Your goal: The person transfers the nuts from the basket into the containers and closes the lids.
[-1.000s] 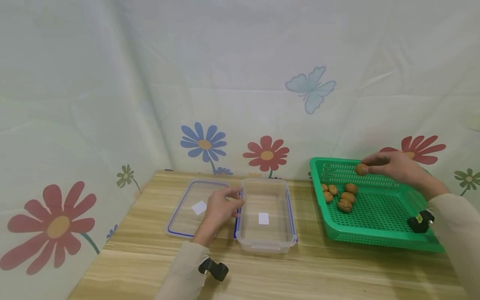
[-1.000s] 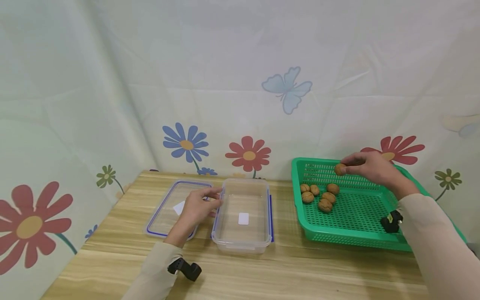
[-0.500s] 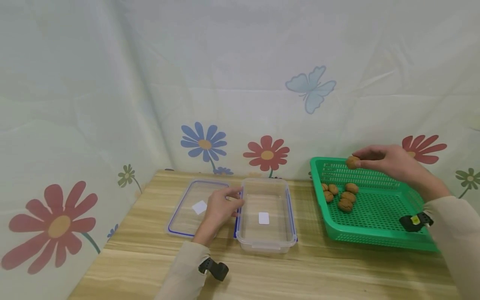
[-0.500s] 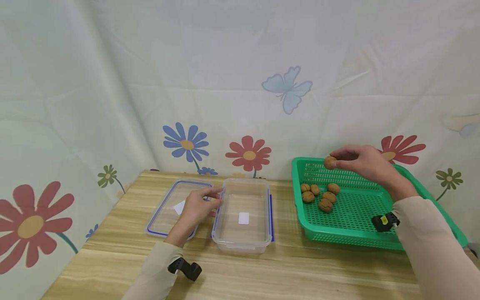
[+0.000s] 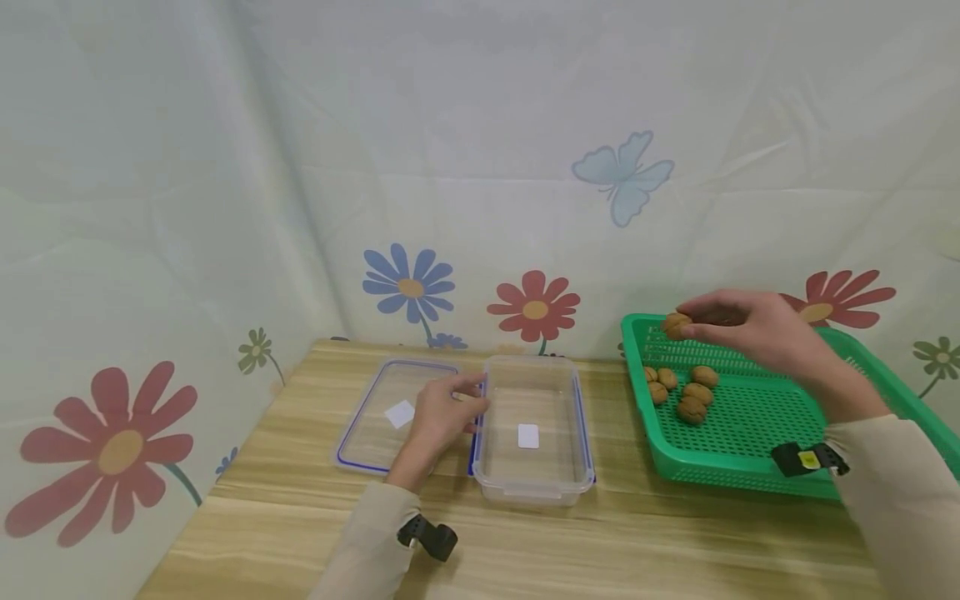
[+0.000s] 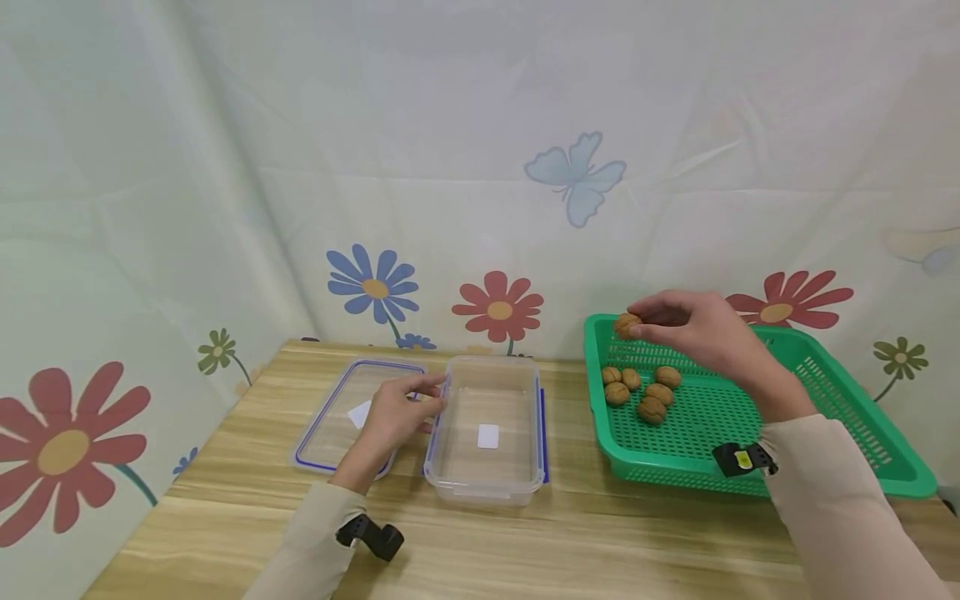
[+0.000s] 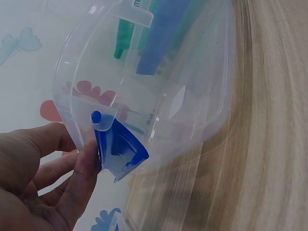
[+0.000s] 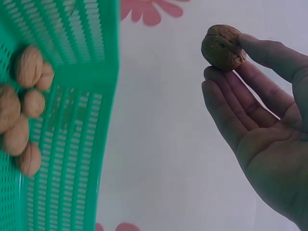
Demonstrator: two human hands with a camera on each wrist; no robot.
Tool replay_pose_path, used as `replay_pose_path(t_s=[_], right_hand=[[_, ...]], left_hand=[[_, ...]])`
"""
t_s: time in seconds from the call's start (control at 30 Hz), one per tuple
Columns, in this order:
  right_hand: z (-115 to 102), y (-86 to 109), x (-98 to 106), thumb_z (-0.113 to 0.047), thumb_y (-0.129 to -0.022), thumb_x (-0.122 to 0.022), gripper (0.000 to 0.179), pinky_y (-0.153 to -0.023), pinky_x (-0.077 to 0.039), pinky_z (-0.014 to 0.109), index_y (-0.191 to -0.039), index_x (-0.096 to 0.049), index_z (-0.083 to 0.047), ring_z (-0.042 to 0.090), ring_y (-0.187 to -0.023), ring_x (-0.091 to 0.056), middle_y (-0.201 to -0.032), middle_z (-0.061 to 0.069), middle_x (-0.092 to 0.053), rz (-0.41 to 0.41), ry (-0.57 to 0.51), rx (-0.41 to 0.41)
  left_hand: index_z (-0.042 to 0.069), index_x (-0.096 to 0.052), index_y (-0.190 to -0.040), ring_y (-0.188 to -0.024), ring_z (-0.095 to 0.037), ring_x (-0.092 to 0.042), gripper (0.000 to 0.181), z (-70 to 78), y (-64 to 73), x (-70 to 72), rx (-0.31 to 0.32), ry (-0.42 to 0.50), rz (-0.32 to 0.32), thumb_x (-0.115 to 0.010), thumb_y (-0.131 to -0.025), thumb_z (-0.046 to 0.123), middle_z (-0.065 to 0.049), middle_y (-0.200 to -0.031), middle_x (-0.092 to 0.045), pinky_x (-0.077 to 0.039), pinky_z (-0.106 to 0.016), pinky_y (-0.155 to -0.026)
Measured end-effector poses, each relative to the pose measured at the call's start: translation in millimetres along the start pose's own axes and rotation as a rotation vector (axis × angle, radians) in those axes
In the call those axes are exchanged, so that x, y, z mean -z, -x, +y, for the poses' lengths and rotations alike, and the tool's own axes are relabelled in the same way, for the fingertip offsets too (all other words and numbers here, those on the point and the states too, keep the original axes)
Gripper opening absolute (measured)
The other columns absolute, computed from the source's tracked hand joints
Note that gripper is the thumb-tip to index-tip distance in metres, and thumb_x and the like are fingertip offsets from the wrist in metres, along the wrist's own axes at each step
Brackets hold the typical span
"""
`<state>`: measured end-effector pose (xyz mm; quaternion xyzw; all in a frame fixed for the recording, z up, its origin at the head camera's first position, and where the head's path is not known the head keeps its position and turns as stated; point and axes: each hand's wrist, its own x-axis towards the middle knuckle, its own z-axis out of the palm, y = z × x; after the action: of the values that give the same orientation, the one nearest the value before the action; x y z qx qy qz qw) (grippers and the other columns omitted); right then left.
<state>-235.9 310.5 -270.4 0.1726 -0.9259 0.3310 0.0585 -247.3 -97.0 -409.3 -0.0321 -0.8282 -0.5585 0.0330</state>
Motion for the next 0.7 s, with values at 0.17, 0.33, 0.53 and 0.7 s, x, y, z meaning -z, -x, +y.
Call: replay_pose_path(t_s=[0.17, 0.33, 0.53, 0.7], right_hand=[[-12.1, 3.9, -12.3, -0.034, -0.104, -0.072, 0.039, -0.084, -0.053, 0.015, -0.135, -0.072, -0.011, -0.003, -0.104, -0.067, -0.125, 0.009, -0.075, 0.001, -0.029, 0.019], [-22.2, 5.0, -27.5, -0.028, -0.104, -0.073, 0.036, -0.085, -0.054, 0.016, -0.135, -0.072, -0.009, 0.002, -0.105, -0.07, -0.125, 0.009, -0.075, 0.005, -0.072, 0.056], [-35.9, 5.7, -45.7, -0.027, -0.102, -0.075, 0.035, -0.086, -0.056, 0.02, -0.133, -0.072, -0.009, 0.008, -0.105, -0.072, -0.122, 0.007, -0.076, -0.003, -0.121, 0.06], [-47.8, 7.3, -60.9, -0.024, -0.102, -0.075, 0.035, -0.088, -0.057, 0.023, -0.133, -0.072, -0.007, 0.016, -0.106, -0.073, -0.121, 0.007, -0.076, -0.02, -0.157, 0.089]], left_hand=[[0.004, -0.073, -0.134, -0.064, -0.026, -0.073, 0.042, -0.7, -0.4, 0.4, -0.01, -0.006, -0.002, -0.078, -0.093, 0.005, -0.015, -0.111, -0.073, -0.065, -0.042, -0.065], [0.004, -0.073, -0.134, -0.062, -0.024, -0.072, 0.042, -1.1, -0.4, 0.7, -0.013, -0.007, -0.002, -0.077, -0.092, 0.005, -0.015, -0.111, -0.073, -0.065, -0.042, -0.064], [0.003, -0.073, -0.134, -0.061, -0.023, -0.072, 0.042, -0.9, -0.6, 0.5, -0.013, -0.003, 0.0, -0.078, -0.092, 0.005, -0.015, -0.11, -0.074, -0.065, -0.044, -0.065], [0.003, -0.072, -0.135, -0.06, -0.019, -0.071, 0.041, -2.7, -0.6, 1.1, -0.016, 0.009, -0.006, -0.077, -0.094, 0.006, -0.013, -0.111, -0.074, -0.065, -0.043, -0.064]])
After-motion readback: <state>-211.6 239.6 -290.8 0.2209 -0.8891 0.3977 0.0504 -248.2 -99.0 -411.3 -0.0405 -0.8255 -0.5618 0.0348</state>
